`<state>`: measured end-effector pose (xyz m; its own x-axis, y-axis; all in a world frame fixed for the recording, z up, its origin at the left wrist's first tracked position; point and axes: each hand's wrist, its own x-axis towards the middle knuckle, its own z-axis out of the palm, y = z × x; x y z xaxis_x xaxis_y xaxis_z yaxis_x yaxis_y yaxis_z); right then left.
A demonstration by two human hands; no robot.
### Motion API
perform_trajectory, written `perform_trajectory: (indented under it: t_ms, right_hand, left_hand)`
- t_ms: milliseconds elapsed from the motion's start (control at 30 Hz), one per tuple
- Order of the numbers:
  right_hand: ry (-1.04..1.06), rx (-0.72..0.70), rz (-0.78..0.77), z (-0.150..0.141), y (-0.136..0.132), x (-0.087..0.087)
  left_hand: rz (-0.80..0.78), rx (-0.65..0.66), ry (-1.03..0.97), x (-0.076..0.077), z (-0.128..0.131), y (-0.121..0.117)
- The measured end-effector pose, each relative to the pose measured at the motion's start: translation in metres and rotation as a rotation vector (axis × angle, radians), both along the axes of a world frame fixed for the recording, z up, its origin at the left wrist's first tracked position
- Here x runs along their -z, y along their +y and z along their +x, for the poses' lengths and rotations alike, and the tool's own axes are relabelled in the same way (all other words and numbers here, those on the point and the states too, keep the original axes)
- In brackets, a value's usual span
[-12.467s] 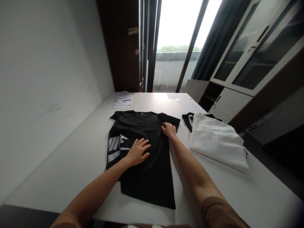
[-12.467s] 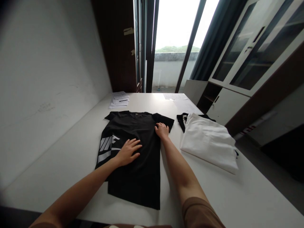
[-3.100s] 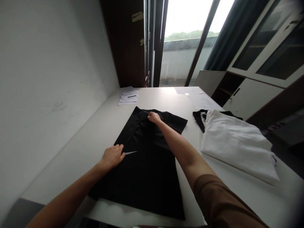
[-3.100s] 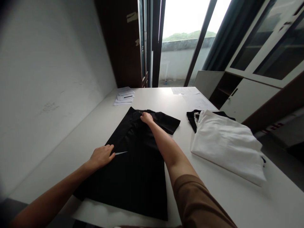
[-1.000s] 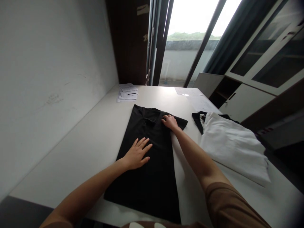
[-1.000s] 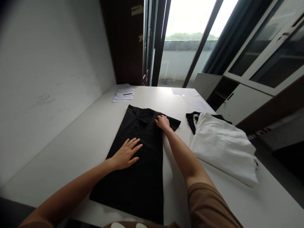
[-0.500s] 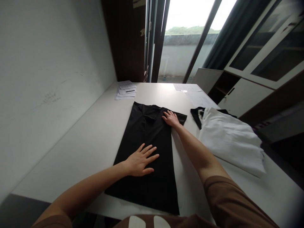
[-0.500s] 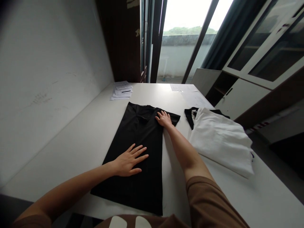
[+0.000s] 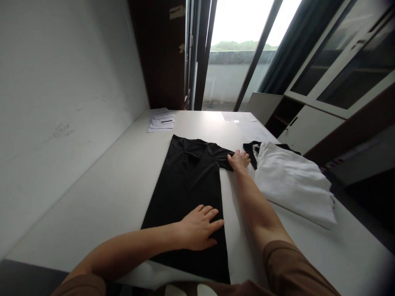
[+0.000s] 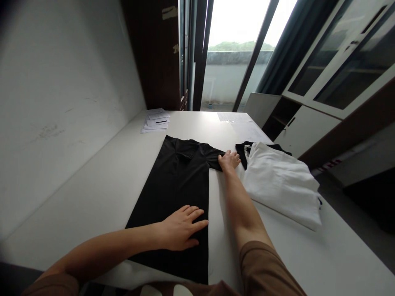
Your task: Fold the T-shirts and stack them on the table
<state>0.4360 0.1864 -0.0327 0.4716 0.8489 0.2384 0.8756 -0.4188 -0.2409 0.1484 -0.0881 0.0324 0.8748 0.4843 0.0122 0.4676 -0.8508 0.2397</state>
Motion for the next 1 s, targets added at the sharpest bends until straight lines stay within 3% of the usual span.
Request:
perform_trajectory:
  t_ms: [133, 267, 333, 400, 500, 600, 767, 867, 1000]
  right_hand:
    - [0.050, -0.012, -0.078, 0.004, 0.007, 0.000]
    - [0.211, -0.056, -0.102, 0.010, 0.013, -0.005]
    - [0.370, -0.100, -0.020, 0.008, 0.015, -0.009]
    - [0.656, -0.181, 0.071, 0.001, 0.016, -0.013]
    - [1.142, -0.285, 0.165, -0.018, 0.018, -0.022]
    - [1.413, -0.363, 0.212, -0.043, 0.024, -0.036]
    - [1.556, -0.443, 0.184, -0.085, 0.042, -0.064]
    - [1.602, -0.444, 0.167, -0.115, 0.055, -0.077]
    - [1.589, -0.453, 0.133, -0.160, 0.068, -0.085]
  left_hand:
    - [0.073, 0.111, 0.041, 0.000, 0.029, -0.007]
    - [0.009, 0.260, 0.079, 0.005, 0.040, -0.004]
    - [-0.022, 0.274, 0.081, 0.007, 0.040, -0.002]
    - [-0.040, 0.258, 0.085, 0.006, 0.038, -0.002]
    - [-0.046, 0.225, 0.078, 0.001, 0.031, -0.001]
    - [0.019, 0.205, -0.021, -0.008, 0.018, 0.002]
    - [-0.052, 0.159, -0.181, -0.016, -0.015, 0.009]
    - [-0.117, 0.150, -0.142, -0.014, -0.032, 0.008]
    - [-0.091, 0.127, -0.055, -0.019, -0.048, 0.004]
